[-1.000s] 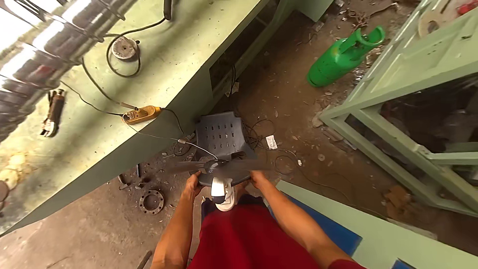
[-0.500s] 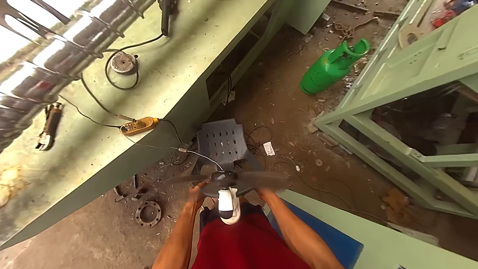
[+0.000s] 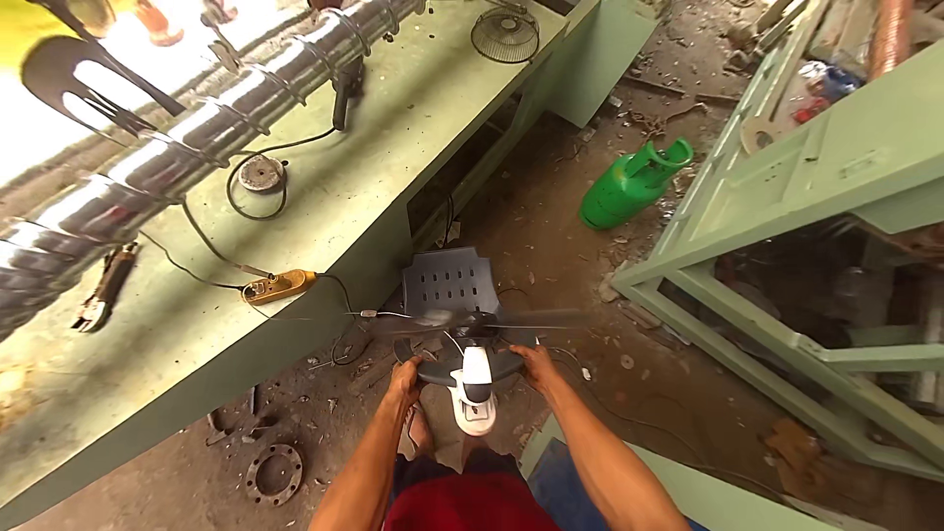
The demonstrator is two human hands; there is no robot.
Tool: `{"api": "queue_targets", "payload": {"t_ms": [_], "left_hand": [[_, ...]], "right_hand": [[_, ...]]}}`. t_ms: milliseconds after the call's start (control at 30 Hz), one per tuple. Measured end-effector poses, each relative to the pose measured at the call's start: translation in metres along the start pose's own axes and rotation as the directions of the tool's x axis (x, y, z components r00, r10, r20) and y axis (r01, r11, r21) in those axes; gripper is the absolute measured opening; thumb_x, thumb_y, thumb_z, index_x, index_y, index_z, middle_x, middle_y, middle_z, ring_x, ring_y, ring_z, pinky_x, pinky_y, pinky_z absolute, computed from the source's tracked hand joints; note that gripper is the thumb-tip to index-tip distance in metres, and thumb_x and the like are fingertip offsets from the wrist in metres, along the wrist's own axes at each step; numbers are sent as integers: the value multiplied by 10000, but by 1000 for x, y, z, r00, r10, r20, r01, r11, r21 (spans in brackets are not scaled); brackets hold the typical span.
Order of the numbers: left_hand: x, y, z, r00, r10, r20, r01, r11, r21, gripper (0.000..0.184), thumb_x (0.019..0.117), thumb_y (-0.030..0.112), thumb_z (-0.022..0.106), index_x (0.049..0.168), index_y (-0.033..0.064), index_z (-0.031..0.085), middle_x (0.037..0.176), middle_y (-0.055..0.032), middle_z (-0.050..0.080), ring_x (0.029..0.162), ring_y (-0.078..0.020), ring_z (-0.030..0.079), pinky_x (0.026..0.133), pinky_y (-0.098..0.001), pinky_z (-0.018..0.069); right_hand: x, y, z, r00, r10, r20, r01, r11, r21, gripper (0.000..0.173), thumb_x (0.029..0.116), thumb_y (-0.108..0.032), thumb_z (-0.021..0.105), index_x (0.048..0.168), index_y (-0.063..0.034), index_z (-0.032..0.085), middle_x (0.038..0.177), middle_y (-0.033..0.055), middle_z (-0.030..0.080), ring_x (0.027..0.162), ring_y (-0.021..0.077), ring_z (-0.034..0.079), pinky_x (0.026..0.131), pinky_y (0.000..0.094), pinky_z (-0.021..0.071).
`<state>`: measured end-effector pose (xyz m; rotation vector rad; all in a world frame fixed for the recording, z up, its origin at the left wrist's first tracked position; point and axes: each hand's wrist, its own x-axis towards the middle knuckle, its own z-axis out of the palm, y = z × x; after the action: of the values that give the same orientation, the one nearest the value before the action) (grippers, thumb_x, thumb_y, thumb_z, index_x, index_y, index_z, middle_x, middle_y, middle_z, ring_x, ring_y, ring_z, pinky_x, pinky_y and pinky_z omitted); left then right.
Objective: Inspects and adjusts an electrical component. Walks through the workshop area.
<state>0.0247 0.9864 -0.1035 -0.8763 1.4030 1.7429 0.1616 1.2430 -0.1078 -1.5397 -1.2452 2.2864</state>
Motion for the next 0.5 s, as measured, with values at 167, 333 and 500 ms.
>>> {"api": "queue_targets", "payload": {"t_ms": [167, 333, 500], "left_hand": [[17, 10, 27, 999, -26, 24, 27, 999, -29, 348, 1029, 86, 525, 1353, -9, 440, 1024, -236, 669, 811, -307, 705, 689, -440, 617], [33, 23, 41, 999, -37, 12, 38, 999, -23, 326, 1018, 79, 529, 1325, -6, 461, 991, -227, 666, 785, -301, 697, 672, -432, 610], [47, 35, 51, 999, -41, 21, 41, 999, -5, 318, 1020, 96, 526, 1317, -6, 474, 1001, -219, 672, 794, -295, 699, 680, -430, 610]], "right_hand": [[34, -21, -2, 1000, 7, 9, -7, 1000, -9, 299, 953, 8, 625, 1236, 58, 543, 966, 234, 723, 804, 314, 740, 687, 457, 636], [56, -34, 8, 1000, 16, 17, -16, 1000, -27, 269, 949, 8, 626, 1203, 55, 551, 925, 214, 724, 759, 288, 738, 657, 436, 636], [68, -47, 19, 1000, 26, 15, -26, 999, -37, 303, 944, 10, 614, 1233, 41, 529, 946, 215, 708, 768, 289, 728, 652, 441, 630]]}}
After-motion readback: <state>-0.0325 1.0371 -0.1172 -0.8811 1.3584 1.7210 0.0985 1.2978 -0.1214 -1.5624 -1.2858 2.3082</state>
